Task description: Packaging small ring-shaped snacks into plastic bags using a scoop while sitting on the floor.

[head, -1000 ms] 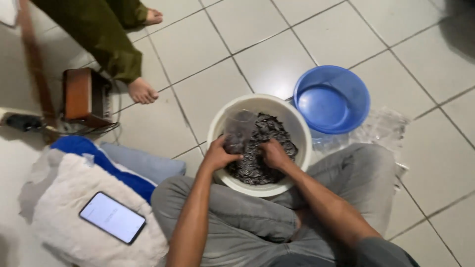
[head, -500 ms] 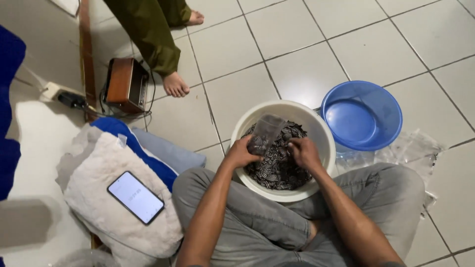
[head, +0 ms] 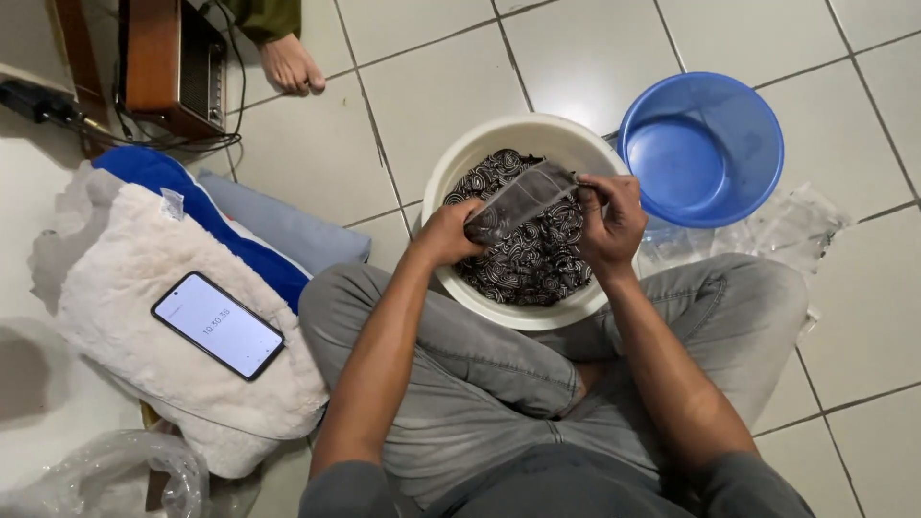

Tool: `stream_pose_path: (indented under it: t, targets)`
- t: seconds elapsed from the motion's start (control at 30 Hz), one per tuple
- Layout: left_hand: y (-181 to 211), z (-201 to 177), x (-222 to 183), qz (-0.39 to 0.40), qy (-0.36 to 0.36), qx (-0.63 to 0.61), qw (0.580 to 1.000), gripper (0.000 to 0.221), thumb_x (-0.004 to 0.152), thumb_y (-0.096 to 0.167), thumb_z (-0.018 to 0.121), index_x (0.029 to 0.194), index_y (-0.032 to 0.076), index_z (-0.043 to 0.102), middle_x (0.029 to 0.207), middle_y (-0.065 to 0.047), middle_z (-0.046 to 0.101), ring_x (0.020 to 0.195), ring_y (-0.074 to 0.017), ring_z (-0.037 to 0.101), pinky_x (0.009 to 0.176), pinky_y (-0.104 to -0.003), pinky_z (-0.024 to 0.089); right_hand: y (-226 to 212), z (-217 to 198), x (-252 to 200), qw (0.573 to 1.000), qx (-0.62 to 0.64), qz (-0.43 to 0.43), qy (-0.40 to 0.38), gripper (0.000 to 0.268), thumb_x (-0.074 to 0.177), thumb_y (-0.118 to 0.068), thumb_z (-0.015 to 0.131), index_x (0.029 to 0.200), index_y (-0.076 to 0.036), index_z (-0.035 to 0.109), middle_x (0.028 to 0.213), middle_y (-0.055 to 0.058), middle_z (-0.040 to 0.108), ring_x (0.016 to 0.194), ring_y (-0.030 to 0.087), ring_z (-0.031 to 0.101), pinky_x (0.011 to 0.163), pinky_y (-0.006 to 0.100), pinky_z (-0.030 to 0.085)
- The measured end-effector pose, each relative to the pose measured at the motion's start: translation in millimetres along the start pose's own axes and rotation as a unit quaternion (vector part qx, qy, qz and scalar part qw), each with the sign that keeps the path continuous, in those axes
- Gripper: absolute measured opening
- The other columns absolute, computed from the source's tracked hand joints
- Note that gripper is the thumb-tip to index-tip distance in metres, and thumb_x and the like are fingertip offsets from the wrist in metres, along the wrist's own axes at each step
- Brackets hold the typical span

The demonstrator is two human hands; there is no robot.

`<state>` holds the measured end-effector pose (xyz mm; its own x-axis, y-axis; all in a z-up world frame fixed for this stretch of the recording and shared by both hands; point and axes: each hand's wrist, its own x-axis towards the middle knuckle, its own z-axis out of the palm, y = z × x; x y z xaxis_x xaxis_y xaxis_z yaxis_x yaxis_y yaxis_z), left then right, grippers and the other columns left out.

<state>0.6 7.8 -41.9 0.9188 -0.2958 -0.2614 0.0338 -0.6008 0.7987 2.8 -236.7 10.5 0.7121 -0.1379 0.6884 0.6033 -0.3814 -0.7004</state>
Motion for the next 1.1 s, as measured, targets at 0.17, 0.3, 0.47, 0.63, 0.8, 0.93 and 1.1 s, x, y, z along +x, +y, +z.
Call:
stream_pose_path:
  t: [0.17, 0.3, 0.47, 0.63, 0.8, 0.93, 1.1]
  targets:
    - [0.3, 1.1, -1.4, 0.009, -0.007, -0.001, 1.0, 0.06, 0.052, 0.02, 0.081, 0.109, 0.02, 0.063, 0.096, -0.014, 0.069, 0.099, -0.0395, 0.062, 0.084, -0.048, 0.049, -2.1, -1.3, 4.2, 0.999, -0.02, -0.022, -0.044, 0.011, 0.091, -0.01, 0.066, 0.099, -0.006, 0.073, 0.077, 0.007, 0.066, 0.073, 0.024, 0.049, 0.075, 0.032, 0.042]
    - [-5.3, 3.8, 2.7, 0.008, -0.015, 0.004, 1.0, 0.062, 0.051, 0.022, 0.083, 0.11, 0.022, 0.062, 0.096, -0.013, 0.069, 0.1, -0.0381, 0.062, 0.085, -0.048, 0.048, -5.8, -4.5, 7.1, 0.993, -0.018, -0.024, -0.117, 0.018, 0.095, -0.014, 0.058, 0.107, -0.009, 0.071, 0.088, 0.006, 0.069, 0.08, 0.027, 0.052, 0.082, 0.035, 0.042]
    - [3.2, -2.4, -2.5, 0.013, -0.008, -0.036, 0.999, 0.062, 0.052, 0.019, 0.084, 0.11, 0.019, 0.062, 0.097, -0.016, 0.068, 0.099, -0.04, 0.062, 0.083, -0.047, 0.048, 6.8, -11.0, 4.0, 0.995, 0.009, 0.022, -0.099, 0.024, 0.097, -0.021, 0.053, 0.111, -0.008, 0.068, 0.093, 0.008, 0.067, 0.086, 0.023, 0.048, 0.082, 0.033, 0.038]
    - [12.7, -7.6, -7.4, 0.02, 0.008, -0.064, 0.998, 0.064, 0.053, 0.016, 0.084, 0.112, 0.016, 0.062, 0.098, -0.017, 0.068, 0.098, -0.0401, 0.062, 0.082, -0.047, 0.048, 25.2, -9.9, -8.2, 0.993, 0.016, 0.094, -0.066, 0.02, 0.097, -0.012, 0.053, 0.111, -0.006, 0.066, 0.094, 0.012, 0.063, 0.086, 0.021, 0.049, 0.075, 0.032, 0.039]
    - [10.6, -7.6, -8.8, 0.035, 0.031, -0.114, 0.992, 0.067, 0.05, 0.014, 0.086, 0.113, 0.016, 0.062, 0.102, -0.018, 0.067, 0.104, -0.0391, 0.06, 0.086, -0.046, 0.047, 13.0, -5.1, -1.9, 0.99, 0.05, 0.134, -0.011, 0.026, 0.099, -0.014, 0.051, 0.122, -0.002, 0.055, 0.108, 0.013, 0.053, 0.101, 0.024, 0.051, 0.086, 0.033, 0.04]
    - [12.7, -10.4, -10.2, 0.053, 0.056, -0.136, 0.988, 0.068, 0.051, 0.013, 0.084, 0.115, 0.014, 0.06, 0.106, -0.018, 0.066, 0.109, -0.0356, 0.058, 0.092, -0.045, 0.045, 18.6, -0.4, -14.0, 0.975, -0.024, 0.179, -0.13, 0.022, 0.095, -0.02, 0.064, 0.106, 0.0, 0.064, 0.088, 0.018, 0.06, 0.084, 0.035, 0.058, 0.068, 0.041, 0.044]
    - [44.5, -25.5, -25.7, -0.014, 0.018, -0.125, 0.992, 0.096, 0.055, 0.029, 0.089, 0.133, -0.002, 0.044, 0.131, -0.028, 0.048, 0.127, -0.0435, 0.04, 0.108, -0.053, 0.032, 13.3, 32.7, -55.2, 0.696, -0.4, 0.145, -0.578, 0.038, 0.075, -0.039, 0.07, 0.099, -0.01, 0.07, 0.098, 0.012, 0.07, 0.109, 0.032, 0.056, 0.088, 0.049, 0.042]
